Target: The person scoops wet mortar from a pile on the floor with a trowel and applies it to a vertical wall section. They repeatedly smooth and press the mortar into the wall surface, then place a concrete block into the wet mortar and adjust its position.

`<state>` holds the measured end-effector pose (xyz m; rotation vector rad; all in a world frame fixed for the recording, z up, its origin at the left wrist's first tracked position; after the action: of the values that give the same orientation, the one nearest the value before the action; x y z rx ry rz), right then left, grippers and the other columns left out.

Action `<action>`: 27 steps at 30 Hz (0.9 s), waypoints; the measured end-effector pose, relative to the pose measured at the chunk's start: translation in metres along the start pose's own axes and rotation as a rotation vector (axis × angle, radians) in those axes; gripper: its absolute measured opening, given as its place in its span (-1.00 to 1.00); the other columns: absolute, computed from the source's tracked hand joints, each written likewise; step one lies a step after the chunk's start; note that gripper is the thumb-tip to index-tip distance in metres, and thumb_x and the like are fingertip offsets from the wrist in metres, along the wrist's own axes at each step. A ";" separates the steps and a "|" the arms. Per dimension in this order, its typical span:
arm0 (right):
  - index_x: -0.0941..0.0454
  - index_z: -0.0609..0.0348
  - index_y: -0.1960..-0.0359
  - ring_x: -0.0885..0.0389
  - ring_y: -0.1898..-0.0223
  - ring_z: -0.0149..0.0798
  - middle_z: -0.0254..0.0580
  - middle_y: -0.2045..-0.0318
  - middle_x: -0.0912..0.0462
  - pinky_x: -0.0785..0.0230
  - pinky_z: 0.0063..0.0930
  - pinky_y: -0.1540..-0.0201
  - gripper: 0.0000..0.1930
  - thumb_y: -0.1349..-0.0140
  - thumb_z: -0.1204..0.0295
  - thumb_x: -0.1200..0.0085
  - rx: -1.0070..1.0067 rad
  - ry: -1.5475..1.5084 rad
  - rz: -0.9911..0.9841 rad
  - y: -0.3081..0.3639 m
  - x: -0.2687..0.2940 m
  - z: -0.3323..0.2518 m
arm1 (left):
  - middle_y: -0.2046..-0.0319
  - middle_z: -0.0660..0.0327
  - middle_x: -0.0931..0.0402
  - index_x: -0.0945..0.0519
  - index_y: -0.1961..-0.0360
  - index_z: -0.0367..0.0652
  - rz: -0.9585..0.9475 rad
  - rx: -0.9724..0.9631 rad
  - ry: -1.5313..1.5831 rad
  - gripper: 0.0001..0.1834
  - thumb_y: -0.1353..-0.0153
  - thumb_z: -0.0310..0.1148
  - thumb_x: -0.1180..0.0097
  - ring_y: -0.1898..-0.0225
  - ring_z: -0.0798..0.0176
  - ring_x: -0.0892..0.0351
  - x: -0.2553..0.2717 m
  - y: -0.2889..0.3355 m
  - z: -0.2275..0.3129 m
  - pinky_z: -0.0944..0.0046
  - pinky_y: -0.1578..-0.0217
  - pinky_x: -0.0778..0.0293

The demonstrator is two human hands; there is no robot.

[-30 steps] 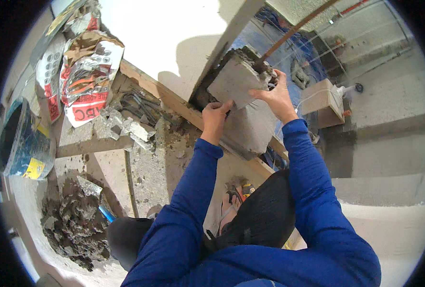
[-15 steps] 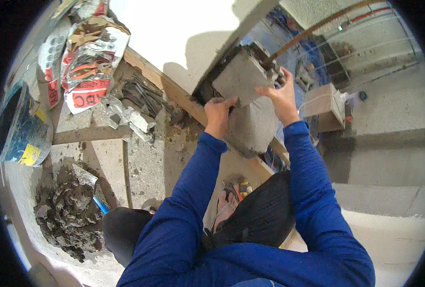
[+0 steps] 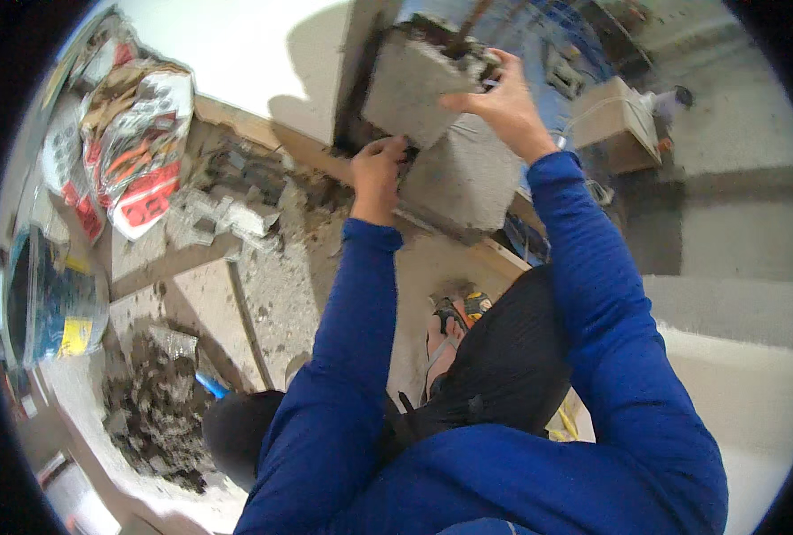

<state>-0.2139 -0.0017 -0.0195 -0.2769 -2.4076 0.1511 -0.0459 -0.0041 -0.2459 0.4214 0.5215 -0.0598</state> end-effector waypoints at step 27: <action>-0.13 0.38 -0.43 -0.55 -0.18 -0.17 0.02 -0.17 -0.55 -0.47 -0.33 -0.22 0.12 0.06 0.22 -0.66 -0.013 -0.098 -0.009 -0.003 -0.004 0.008 | 0.24 0.03 -0.67 -0.70 0.15 -0.32 0.717 -0.347 -0.170 -0.80 -0.27 -0.44 -0.21 0.18 0.02 -0.64 0.054 0.026 0.012 0.05 0.13 -0.52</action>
<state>-0.2168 -0.0054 -0.0277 -0.2702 -2.5072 0.1484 0.0109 0.0172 -0.2532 0.2398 0.1832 0.6714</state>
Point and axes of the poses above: each hand's wrist, its own y-axis away from the middle knuckle, its own x-axis out of the back of the hand, z = x × y, the point moved 7 cm from there along -y, towards the middle knuckle
